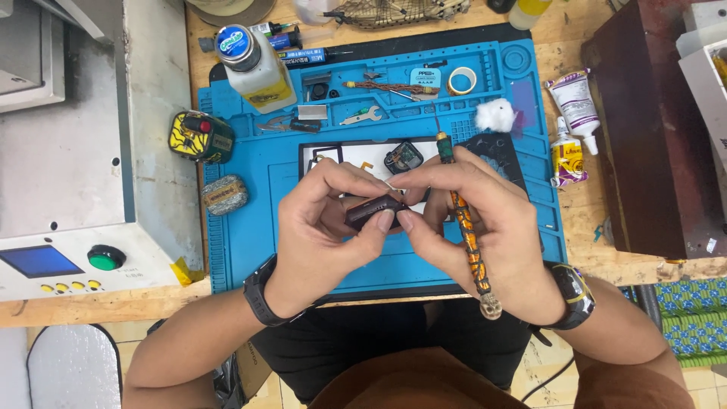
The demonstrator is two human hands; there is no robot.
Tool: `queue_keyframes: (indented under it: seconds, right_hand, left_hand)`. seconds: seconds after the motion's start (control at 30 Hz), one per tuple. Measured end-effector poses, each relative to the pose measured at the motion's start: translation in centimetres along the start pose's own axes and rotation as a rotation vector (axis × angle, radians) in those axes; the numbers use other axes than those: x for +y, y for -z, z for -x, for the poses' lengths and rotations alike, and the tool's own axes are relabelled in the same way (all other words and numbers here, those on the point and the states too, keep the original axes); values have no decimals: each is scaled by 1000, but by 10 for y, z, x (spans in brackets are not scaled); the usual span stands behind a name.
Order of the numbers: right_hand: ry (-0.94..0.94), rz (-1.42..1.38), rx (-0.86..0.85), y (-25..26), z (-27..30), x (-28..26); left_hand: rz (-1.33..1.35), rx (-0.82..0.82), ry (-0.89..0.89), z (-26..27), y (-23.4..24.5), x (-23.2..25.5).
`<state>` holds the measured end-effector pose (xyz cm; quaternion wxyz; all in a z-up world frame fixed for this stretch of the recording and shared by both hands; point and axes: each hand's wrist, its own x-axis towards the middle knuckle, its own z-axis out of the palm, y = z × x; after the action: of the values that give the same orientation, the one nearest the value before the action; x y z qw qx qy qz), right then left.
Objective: The person uses a small screwdriver to manipulate a dark rectangular electronic component on a blue work mat. They repeatedly pry and adjust the component, occasionally pausing to hold it or rest their hand on their arm.
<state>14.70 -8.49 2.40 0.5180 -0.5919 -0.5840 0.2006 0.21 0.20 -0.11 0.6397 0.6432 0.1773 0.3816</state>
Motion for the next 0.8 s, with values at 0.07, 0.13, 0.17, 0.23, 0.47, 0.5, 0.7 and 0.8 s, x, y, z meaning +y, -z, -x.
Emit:
queue_keyframes:
  seconds: [0.07,0.13,0.17,0.23,0.47,0.5,0.7,0.8]
  right_hand:
    - [3,1,0,0,0,0]
    - [7,2,-1,0,0,-1]
    - [4,5,-2,0,-1,-1]
    - [1,8,-3,0,-1,-2]
    - [-5,-1,-4,0,0,-1]
    - [-8,-2,-4,0,0,-1]
    - [-13,16,1,0,0,0]
    - [-9,6,3,0,1,-1]
  left_hand:
    - [-7,3,-1,0,0,0]
    - [-14,7,-2,0,0,1]
    - [-10,6,-1,0,-1,1]
    - [-6,6,0,-1,-1,2]
    - [-34,9,-1,-1,0,2]
    - [-27,9,3,0,0,2]
    - [-19,4,15,-1,0,3]
    - [-12,10,20,-1,-1,3]
